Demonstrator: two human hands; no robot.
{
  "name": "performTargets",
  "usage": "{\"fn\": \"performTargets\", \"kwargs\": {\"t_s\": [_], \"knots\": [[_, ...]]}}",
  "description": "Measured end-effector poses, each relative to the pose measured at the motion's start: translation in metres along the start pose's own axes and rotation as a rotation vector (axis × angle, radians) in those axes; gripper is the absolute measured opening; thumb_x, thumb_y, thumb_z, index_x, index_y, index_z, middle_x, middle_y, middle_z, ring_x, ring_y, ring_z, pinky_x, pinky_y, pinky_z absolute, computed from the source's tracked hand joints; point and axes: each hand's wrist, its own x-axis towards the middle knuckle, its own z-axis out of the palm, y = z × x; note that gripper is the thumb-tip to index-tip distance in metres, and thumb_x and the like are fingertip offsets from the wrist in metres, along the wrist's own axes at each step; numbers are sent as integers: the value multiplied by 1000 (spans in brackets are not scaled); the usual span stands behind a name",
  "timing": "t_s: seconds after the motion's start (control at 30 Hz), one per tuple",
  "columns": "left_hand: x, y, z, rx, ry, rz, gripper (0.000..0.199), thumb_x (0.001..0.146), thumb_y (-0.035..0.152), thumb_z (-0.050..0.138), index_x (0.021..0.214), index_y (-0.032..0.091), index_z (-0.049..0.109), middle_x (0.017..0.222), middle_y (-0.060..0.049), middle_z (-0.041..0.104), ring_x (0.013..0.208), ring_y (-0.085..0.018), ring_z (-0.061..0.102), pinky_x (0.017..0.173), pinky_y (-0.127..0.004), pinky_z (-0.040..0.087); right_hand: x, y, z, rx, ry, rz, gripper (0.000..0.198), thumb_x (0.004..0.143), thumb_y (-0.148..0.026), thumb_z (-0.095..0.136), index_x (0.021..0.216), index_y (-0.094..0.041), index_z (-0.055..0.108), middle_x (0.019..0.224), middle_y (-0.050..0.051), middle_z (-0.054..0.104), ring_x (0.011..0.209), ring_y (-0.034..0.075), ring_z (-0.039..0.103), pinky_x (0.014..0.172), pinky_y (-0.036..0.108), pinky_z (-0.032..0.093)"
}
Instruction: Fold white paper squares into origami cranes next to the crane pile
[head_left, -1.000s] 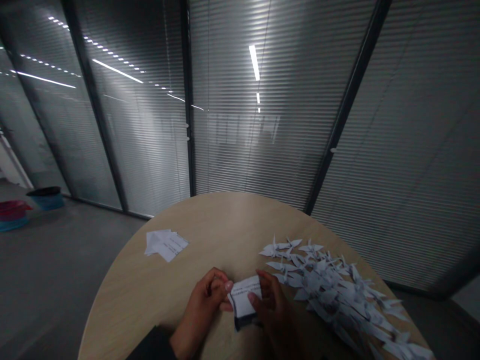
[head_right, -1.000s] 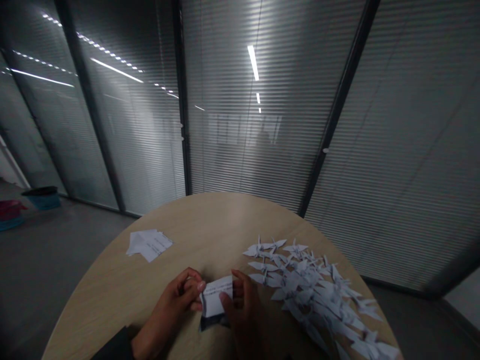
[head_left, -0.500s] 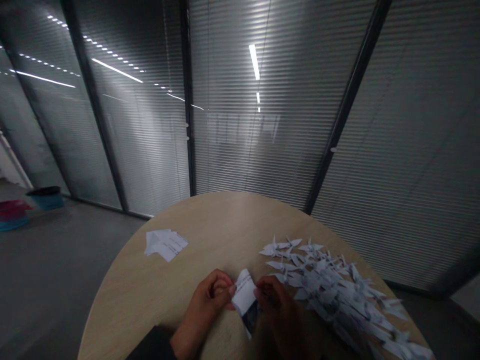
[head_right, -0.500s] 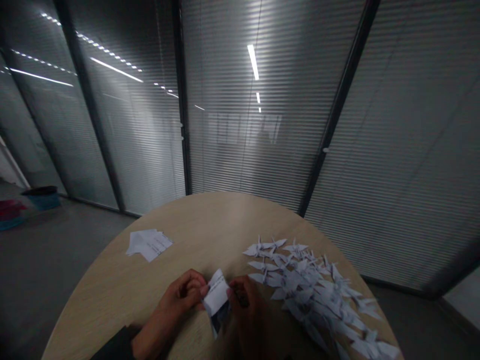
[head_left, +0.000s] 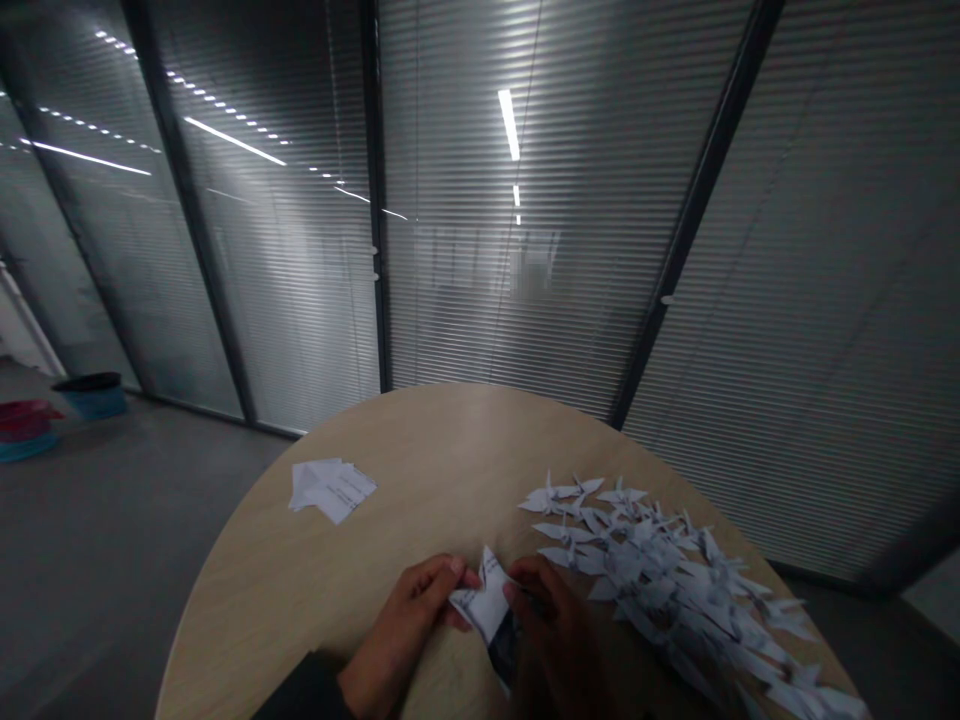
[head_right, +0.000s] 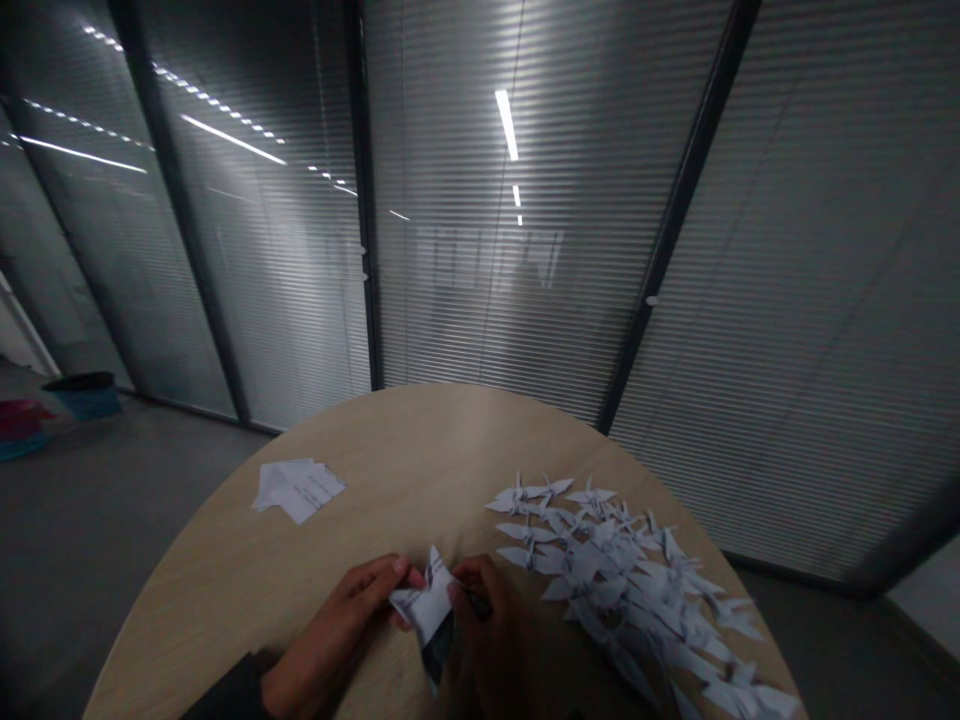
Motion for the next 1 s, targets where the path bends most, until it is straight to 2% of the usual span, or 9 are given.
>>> {"fn": "performTargets", "kwargs": {"t_s": [0.03,0.2,0.27,0.4,0.47,0.6,0.77,0.87,1.0], "knots": [[1,-1,-1,-3,-1,-19,45,68,58,62,69,14,71,66,-3,61,58,-14,52,58,-26,44,0,0,1,3,-8,0,18,72,-39,56,75,-22,61,77,5,69,77,22,65,70,30,50],[-2,-3,-2,-85,-5,-114,50,71,61,56,71,13,69,71,-5,61,70,-19,56,59,-28,49,-1,0,1,16,-39,-4,16,73,-38,56,74,-22,61,76,4,69,74,21,65,68,28,50],[-2,-4,-2,-93,-19,-121,50,72,61,55,70,13,68,69,-4,60,68,-18,56,57,-28,49,0,-1,1,9,-43,9,16,72,-37,57,73,-22,61,76,4,69,74,21,66,67,29,50],[5,-14,-4,-86,-71,-152,41,54,50,78,62,14,60,54,2,56,49,-11,50,46,-24,45,-1,-1,3,1,-38,16,18,70,-37,55,77,-22,62,79,5,70,78,23,66,70,30,50],[10,-20,-5,-94,-42,-160,44,47,48,82,62,15,57,49,4,55,42,-8,46,43,-21,40,-2,1,5,-6,-34,2,19,71,-38,54,78,-22,62,80,5,70,80,23,66,72,31,49],[16,-25,-8,-86,-28,-145,51,41,44,86,74,15,59,49,3,61,42,-9,50,45,-20,35,-3,5,8,1,-67,-22,21,71,-39,54,80,-21,62,81,6,69,81,23,65,74,31,49],[15,-20,-11,-105,31,-94,43,46,42,84,71,12,67,53,0,63,48,-10,52,49,-21,35,-2,2,7,124,-61,3,28,70,-41,57,86,-19,61,84,7,68,78,22,64,69,29,49],[14,-16,-12,-155,61,-63,38,50,41,83,71,11,70,60,-3,67,53,-11,55,52,-22,38,-2,0,5,232,-126,19,32,73,-41,53,94,-18,60,78,5,67,67,19,63,59,26,49],[14,-12,-12,-182,81,-76,37,53,41,82,73,12,71,60,-3,65,50,-11,52,50,-23,36,-1,0,4,286,-185,-9,35,69,-34,53,98,-17,62,74,5,68,64,20,63,57,27,50]]}}
